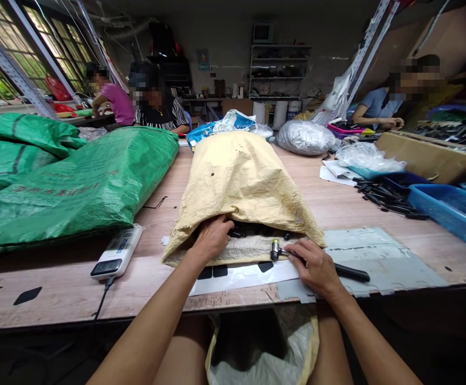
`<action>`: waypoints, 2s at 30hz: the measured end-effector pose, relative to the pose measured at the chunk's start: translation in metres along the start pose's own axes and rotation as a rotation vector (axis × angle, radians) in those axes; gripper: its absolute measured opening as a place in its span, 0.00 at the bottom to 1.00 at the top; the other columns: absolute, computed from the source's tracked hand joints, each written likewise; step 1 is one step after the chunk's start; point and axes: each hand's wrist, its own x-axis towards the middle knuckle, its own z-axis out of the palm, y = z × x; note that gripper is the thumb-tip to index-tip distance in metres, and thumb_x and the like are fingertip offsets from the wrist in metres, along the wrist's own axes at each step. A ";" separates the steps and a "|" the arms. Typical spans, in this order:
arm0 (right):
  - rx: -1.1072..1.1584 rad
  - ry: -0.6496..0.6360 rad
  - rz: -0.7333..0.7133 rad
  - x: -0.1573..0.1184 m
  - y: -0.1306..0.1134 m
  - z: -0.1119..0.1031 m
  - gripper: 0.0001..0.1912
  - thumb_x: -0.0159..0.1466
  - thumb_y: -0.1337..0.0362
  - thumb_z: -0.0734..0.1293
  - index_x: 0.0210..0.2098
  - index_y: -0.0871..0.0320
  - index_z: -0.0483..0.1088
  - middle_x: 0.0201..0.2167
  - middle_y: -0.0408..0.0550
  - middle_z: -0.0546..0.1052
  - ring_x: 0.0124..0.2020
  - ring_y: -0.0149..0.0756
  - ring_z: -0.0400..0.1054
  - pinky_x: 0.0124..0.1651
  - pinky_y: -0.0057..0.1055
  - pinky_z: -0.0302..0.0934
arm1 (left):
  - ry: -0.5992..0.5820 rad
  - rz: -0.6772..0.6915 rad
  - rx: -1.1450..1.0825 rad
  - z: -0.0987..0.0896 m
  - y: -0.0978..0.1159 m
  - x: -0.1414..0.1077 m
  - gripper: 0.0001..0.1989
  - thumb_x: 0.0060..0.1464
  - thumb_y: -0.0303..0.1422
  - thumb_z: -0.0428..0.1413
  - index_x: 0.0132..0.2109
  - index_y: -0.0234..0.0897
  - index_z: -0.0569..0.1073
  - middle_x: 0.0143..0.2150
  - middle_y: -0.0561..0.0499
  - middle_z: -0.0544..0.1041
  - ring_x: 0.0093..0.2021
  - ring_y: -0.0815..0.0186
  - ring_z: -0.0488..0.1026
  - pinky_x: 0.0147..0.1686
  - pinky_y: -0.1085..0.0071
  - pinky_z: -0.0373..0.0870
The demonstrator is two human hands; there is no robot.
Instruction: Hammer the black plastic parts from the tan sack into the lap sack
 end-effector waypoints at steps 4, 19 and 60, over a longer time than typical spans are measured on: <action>0.004 0.016 -0.004 0.000 0.000 0.000 0.11 0.67 0.66 0.63 0.46 0.54 0.74 0.39 0.48 0.75 0.43 0.39 0.69 0.48 0.35 0.65 | -0.033 -0.015 0.077 0.000 0.002 0.000 0.07 0.56 0.29 0.59 0.42 0.39 0.78 0.52 0.43 0.73 0.53 0.50 0.69 0.48 0.59 0.66; -0.063 0.001 0.019 -0.001 0.001 0.002 0.12 0.65 0.66 0.64 0.47 0.54 0.75 0.39 0.48 0.76 0.44 0.40 0.70 0.48 0.36 0.65 | 0.075 0.172 -0.277 0.033 0.080 -0.064 0.11 0.59 0.36 0.61 0.49 0.42 0.74 0.46 0.49 0.74 0.48 0.57 0.67 0.49 0.60 0.62; 0.188 0.096 0.133 -0.001 -0.061 -0.022 0.13 0.70 0.62 0.62 0.51 0.50 0.75 0.42 0.50 0.78 0.44 0.40 0.73 0.47 0.36 0.69 | 0.162 0.060 -0.537 0.047 0.065 -0.066 0.12 0.48 0.31 0.67 0.39 0.39 0.73 0.40 0.51 0.76 0.45 0.58 0.68 0.48 0.61 0.60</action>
